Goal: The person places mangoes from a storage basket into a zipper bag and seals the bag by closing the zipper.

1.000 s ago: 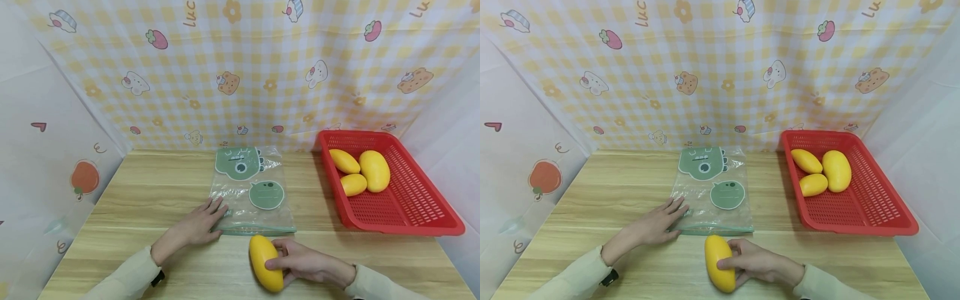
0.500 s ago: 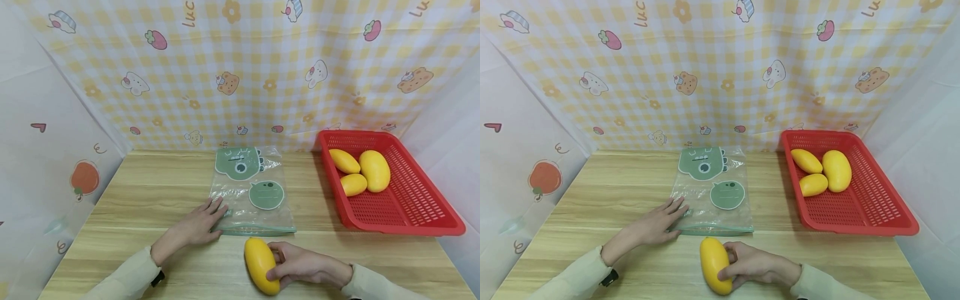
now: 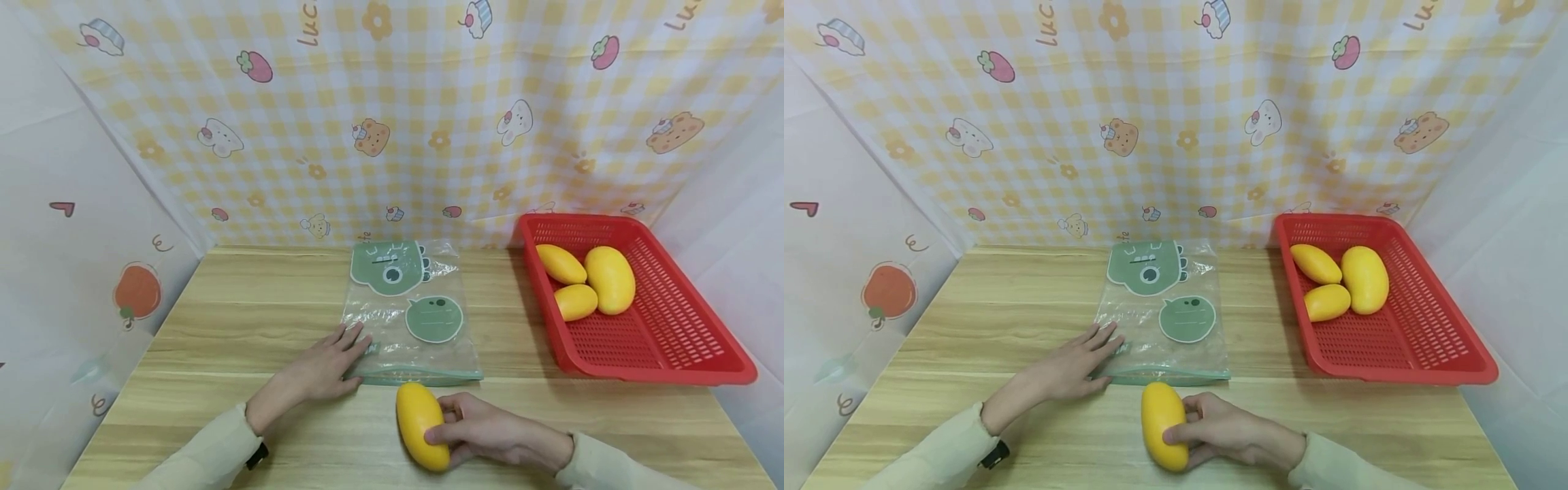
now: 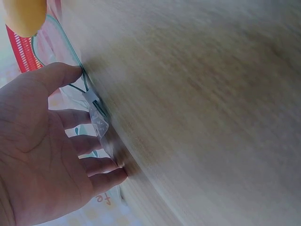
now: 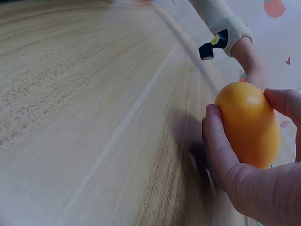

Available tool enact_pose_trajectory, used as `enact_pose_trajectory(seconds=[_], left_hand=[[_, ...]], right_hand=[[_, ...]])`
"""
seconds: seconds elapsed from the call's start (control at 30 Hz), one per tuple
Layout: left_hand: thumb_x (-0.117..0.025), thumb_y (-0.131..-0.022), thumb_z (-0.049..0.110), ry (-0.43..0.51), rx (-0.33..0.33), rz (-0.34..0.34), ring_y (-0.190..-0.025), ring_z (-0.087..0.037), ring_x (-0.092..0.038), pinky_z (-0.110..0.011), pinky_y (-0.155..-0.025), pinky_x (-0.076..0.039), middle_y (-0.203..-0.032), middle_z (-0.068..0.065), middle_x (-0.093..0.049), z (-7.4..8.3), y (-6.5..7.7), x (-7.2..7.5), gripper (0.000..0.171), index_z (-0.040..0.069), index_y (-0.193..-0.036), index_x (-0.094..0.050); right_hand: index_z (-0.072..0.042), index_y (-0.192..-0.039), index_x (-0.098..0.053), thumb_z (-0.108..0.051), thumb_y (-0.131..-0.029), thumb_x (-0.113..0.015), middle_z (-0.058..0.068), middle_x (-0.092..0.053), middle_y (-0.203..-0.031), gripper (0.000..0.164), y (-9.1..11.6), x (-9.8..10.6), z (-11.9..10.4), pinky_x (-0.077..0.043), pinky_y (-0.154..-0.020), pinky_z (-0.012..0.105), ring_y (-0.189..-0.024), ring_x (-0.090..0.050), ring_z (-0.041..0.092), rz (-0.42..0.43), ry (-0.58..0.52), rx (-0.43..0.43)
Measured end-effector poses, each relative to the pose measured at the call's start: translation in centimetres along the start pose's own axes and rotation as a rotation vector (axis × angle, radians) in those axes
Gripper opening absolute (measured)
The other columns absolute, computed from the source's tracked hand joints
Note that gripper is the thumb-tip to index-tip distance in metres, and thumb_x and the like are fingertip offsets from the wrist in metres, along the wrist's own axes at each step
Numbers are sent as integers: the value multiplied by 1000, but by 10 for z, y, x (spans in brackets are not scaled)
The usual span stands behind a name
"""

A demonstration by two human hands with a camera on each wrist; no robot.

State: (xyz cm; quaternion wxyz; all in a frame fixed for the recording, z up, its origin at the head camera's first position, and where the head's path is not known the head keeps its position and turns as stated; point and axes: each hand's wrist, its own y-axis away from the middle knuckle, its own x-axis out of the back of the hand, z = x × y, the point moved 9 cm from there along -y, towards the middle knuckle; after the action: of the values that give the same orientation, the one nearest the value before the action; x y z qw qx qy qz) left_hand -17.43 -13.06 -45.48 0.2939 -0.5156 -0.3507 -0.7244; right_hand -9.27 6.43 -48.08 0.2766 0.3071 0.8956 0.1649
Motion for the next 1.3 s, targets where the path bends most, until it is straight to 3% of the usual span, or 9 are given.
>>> enact_pose_trajectory(seconds=[0.13, 0.37, 0.6, 0.97, 1.3], left_hand=[[-65, -98, 40, 3, 3, 1, -145, -49, -25, -56, -115, -28, -163, -22, -23, -1, 0, -1, 74, 5, -157, -37], [-65, -98, 38, 15, 6, -2, -145, -49, -24, -57, -115, -28, -163, -23, -22, 0, 1, 0, 73, 5, -157, -37], [-64, -99, 39, 2, 8, -3, -145, -49, -23, -56, -115, -28, -164, -22, -21, -1, 0, 0, 73, 6, -158, -37], [-66, -98, 37, 4, -4, 6, -145, -50, -24, -56, -115, -29, -163, -24, -23, 1, 1, 0, 73, 4, -156, -38], [-65, -99, 37, 18, 1, -1, -145, -49, -24, -57, -114, -29, -163, -23, -21, 1, 2, 0, 72, 4, -157, -37]], right_hand=[[11, -143, -40, -16, -102, -61, 19, -65, -117, 54, -1, -1, -1, -57, -87, 46, -101, -66, 28, 8, -18, -26], [8, -139, -39, -21, -103, -60, 27, -65, -116, 51, -1, -5, -6, -59, -83, 44, -98, -71, 35, -26, -122, 4], [8, -143, -37, -15, -102, -61, 26, -62, -119, 53, -4, -3, -6, -58, -87, 42, -99, -70, 35, -1, -146, 6], [12, -135, -40, -3, -98, -63, 25, -62, -117, 45, -4, -3, -7, -55, -91, 43, -99, -69, 32, 37, -167, 18], [15, -123, -56, -1, -99, -59, 22, -64, -117, 28, -4, 0, -1, -50, -99, 42, -106, -68, 29, 55, -163, 36]])
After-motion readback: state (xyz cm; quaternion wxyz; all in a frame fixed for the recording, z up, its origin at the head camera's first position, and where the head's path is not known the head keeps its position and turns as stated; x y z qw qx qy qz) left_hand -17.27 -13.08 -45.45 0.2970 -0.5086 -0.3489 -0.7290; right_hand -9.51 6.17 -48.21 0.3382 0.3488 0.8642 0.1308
